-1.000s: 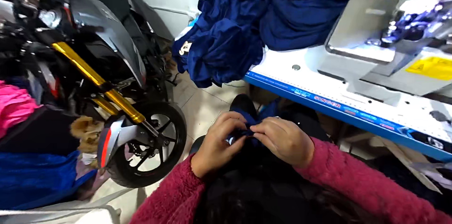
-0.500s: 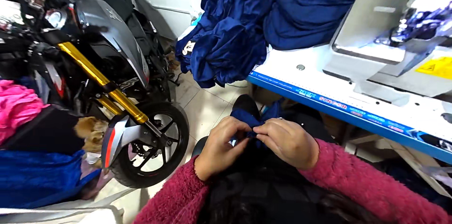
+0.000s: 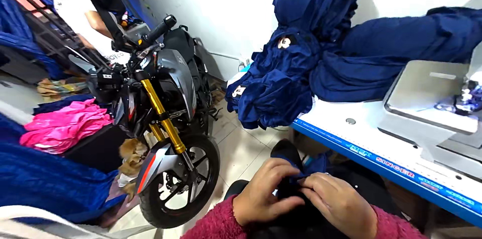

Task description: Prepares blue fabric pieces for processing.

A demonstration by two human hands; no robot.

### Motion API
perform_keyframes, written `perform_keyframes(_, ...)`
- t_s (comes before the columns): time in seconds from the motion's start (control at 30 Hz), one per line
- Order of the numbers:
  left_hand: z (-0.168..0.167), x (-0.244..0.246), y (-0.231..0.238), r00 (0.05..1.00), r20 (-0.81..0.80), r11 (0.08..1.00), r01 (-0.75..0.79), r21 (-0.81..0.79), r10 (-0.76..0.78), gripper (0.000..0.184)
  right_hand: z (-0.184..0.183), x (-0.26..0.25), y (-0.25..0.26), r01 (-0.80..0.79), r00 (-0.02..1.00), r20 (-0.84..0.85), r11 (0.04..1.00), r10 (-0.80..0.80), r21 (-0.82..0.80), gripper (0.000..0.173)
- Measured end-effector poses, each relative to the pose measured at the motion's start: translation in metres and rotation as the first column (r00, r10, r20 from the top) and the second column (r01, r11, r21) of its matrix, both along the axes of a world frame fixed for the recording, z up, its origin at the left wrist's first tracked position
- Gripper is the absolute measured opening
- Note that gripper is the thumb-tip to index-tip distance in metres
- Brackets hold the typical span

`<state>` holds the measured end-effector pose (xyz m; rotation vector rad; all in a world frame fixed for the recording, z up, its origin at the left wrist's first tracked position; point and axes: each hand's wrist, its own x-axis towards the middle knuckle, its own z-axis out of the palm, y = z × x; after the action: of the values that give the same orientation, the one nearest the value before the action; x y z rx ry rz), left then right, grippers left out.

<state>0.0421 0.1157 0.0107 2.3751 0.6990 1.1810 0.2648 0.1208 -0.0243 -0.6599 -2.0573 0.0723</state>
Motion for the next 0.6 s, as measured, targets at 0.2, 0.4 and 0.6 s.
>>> perform_keyframes(0.2,-0.004,0.000,0.005,0.992,-0.114,0.996,0.044,-0.073,-0.052,0.027,0.000,-0.001,0.001,-0.034,0.999,-0.011,0.999,0.034,-0.014,0.020)
perform_keyframes(0.4,-0.011,-0.004,0.005,0.995,-0.017,0.989,0.095,-0.115,-0.097,0.023,0.000,-0.003,-0.003,-0.009,1.000,-0.012,0.996,0.008,-0.090,0.016)
perform_keyframes(0.6,-0.018,-0.003,0.001,0.996,0.066,0.998,0.055,-0.039,-0.052,0.023,0.000,-0.004,-0.004,-0.005,0.999,-0.052,0.987,-0.004,-0.158,0.015)
